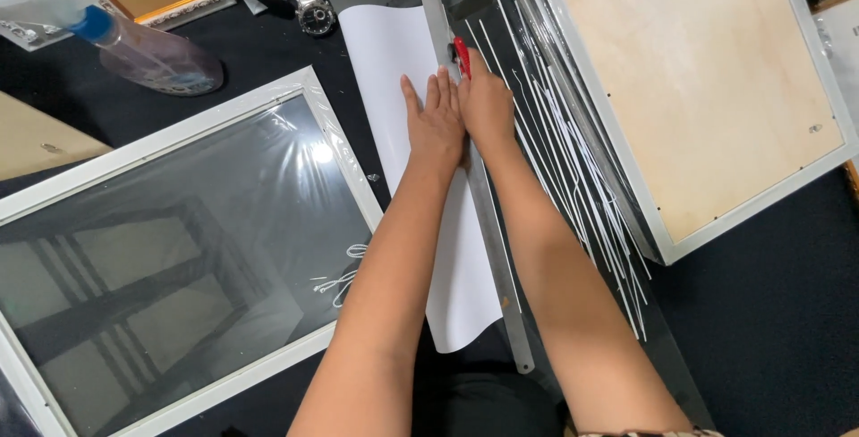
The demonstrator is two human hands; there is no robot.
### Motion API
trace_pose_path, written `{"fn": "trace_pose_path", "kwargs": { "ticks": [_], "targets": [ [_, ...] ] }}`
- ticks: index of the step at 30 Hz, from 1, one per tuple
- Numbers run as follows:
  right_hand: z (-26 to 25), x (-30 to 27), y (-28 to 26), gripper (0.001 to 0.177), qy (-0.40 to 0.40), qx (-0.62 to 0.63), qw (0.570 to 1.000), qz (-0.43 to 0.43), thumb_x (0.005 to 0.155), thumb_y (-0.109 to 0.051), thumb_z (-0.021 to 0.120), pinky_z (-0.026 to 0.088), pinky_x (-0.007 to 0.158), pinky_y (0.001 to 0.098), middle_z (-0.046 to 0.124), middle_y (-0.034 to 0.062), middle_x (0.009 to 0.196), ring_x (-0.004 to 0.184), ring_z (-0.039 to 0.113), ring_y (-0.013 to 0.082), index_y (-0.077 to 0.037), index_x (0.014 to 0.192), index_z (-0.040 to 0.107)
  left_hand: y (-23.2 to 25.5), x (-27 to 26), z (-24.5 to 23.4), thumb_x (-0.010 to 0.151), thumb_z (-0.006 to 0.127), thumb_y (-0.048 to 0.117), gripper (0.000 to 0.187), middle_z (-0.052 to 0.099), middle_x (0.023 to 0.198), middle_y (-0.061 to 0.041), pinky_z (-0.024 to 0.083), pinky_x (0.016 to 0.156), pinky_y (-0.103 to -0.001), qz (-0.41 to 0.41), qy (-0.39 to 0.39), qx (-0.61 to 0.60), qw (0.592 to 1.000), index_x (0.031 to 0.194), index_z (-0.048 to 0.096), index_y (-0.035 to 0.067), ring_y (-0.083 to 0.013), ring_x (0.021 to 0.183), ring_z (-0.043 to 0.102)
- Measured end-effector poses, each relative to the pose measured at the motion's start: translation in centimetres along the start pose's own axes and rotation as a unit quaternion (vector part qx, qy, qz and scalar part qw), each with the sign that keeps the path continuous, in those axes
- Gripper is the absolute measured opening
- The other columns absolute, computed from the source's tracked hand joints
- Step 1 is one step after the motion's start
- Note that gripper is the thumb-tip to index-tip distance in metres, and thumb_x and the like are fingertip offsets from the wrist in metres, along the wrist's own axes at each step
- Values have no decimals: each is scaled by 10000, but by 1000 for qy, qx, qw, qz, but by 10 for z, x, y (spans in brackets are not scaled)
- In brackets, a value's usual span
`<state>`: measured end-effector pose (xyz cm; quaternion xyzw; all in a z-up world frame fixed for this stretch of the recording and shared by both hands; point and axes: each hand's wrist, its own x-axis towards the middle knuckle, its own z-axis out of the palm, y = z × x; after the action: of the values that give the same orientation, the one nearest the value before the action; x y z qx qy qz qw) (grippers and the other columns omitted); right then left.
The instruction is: A person uses a utility knife and a metal straight-edge guide to cut a large sheet of white paper on a workshop table.
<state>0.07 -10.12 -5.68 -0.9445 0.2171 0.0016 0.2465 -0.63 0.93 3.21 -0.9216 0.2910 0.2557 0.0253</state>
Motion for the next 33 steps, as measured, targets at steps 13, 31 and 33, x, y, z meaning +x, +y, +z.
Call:
{"fn": "trace_pose_path", "kwargs": {
  "ticks": [13, 31, 33],
  "targets": [
    [-26, -108, 8, 438, -7, 23, 999, 31, 1027, -164, 503, 551, 946, 586, 697, 249, 1238, 1084, 691, 448, -168, 1464, 505, 4, -5, -3, 1040, 423, 71, 615, 175, 1707, -151, -126, 1172, -762, -6, 20, 35, 999, 1614, 207, 31, -292, 1572, 162],
    [-45, -205, 18, 474, -32, 2, 998, 58, 1027, -138, 495, 603, 847, 562, 705, 259, 1195, 1011, 712, 455, -130, 1501, 487, 5, 20, 19, 649, 927, 489, 1276, 222, 1689, -191, -147, 1169, -767, 0, 19, 53, 998, 1606, 235, 7, -323, 1566, 169],
    [-47, -214, 20, 475, -32, 7, 998, 58, 1024, -125, 498, 599, 840, 572, 698, 268, 1215, 1007, 709, 466, -106, 1498, 490, 5, 18, 18, 624, 939, 507, 1301, 233, 1687, -188, -139, 1171, -767, -2, 20, 55, 998, 1604, 245, 9, -320, 1565, 181]
  ]
}}
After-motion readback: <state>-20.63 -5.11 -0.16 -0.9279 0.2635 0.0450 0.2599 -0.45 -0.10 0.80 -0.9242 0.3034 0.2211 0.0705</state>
